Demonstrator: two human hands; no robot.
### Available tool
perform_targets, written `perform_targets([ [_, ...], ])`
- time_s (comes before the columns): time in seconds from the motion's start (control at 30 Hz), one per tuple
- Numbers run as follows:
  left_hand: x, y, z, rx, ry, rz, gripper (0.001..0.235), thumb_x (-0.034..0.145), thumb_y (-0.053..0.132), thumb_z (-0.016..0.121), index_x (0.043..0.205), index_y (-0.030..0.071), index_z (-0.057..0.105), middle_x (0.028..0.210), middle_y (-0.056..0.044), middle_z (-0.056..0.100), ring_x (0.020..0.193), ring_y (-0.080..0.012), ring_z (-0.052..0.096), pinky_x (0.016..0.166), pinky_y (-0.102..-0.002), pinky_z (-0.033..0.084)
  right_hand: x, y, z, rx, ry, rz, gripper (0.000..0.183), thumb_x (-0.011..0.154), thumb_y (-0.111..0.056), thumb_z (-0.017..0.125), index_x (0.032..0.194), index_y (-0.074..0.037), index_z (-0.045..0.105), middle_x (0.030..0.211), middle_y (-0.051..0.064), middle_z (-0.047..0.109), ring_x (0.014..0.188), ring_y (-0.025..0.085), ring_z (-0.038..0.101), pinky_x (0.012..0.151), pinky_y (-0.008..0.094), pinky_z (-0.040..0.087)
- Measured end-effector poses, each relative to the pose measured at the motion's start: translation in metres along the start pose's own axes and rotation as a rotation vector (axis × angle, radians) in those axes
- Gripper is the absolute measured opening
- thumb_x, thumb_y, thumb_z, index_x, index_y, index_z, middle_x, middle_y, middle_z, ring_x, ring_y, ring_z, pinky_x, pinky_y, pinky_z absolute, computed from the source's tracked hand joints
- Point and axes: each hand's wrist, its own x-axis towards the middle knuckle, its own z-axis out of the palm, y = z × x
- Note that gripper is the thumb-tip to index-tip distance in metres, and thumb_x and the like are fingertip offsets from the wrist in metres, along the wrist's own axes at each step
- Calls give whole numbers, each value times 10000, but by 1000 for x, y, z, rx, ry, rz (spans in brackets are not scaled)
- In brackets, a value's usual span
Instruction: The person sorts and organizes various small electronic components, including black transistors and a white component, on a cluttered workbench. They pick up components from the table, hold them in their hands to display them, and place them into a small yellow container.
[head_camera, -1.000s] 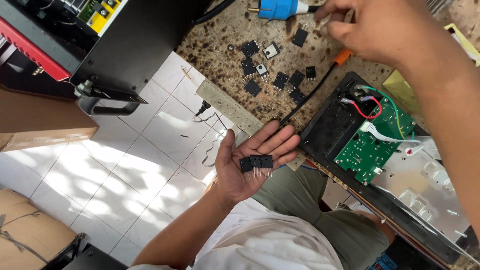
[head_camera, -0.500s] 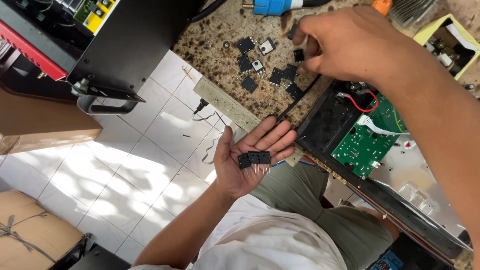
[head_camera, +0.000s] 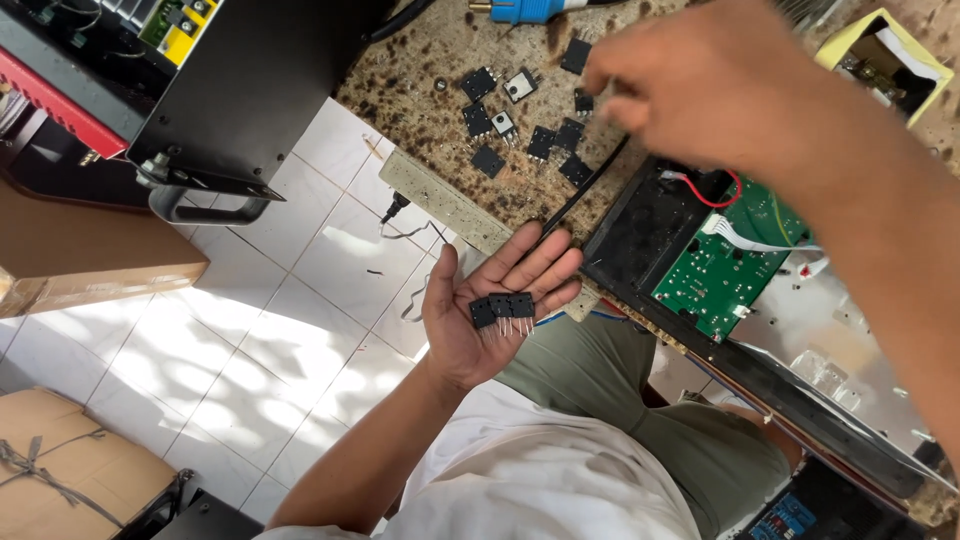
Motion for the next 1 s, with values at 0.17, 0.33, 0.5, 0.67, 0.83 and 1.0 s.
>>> perform_targets([
  [0.17, 1, 0, 0, 19, -45, -17, 820, 1067, 632, 313, 1602, 11, 344, 1661, -273, 288, 1555, -457, 292, 1302, -630, 220, -34, 70, 9, -80, 72, 282, 259, 1202, -378, 463, 1319, -284, 673, 812, 80, 752, 634, 274, 651, 566, 418, 457],
  [0.33, 1, 0, 0, 0, 8, -5, 838, 1059, 629, 297, 1600, -10, 323, 1645, -277, 298, 1540, -463, 296, 1290, -629, 229, -65, 124, 43, 473, 361, 150, 102, 1212, -127, 672, 1263, -57, 727, 1107, 125, 705, 1003, 251, 620, 896, 365, 488],
  [0.5, 0, -2, 2, 2, 8, 12, 826, 1064, 621, 309, 1596, -10, 337, 1646, -277, 300, 1538, -457, 306, 1292, -628, 231, -66, 94, 40, 2, 480, 33, 151, 1127, -310, 743, 1256, -259, 802, 979, -42, 718, 889, 150, 630, 705, 327, 446],
  [0.67, 1, -4, 3, 44, -23, 11, 798, 1056, 619, 376, 1576, 15, 397, 1642, -252, 325, 1532, -438, 330, 1280, -603, 261, -66, 127, 43, -484, 511, -27, 242, 1086, -326, 704, 1302, -266, 798, 1089, -41, 792, 1061, 241, 741, 760, 387, 537],
  [0.83, 2, -4, 1, 75, 10, 32, 800, 1054, 625, 349, 1568, 15, 406, 1623, -258, 340, 1504, -425, 366, 1262, -597, 271, -81, 129, 18, 3, 52, 532, 261, 1082, -393, 657, 1303, -297, 759, 892, 139, 811, 737, 334, 670, 695, 445, 469],
  [1.0, 2, -5, 3, 46, 60, 32, 805, 1046, 617, 364, 1549, -8, 424, 1587, -280, 384, 1472, -432, 406, 1242, -606, 288, -81, 150, 52, -61, 10, 431, 396, 938, -536, 680, 1304, -389, 716, 1222, -16, 750, 1146, 318, 673, 908, 538, 537],
])
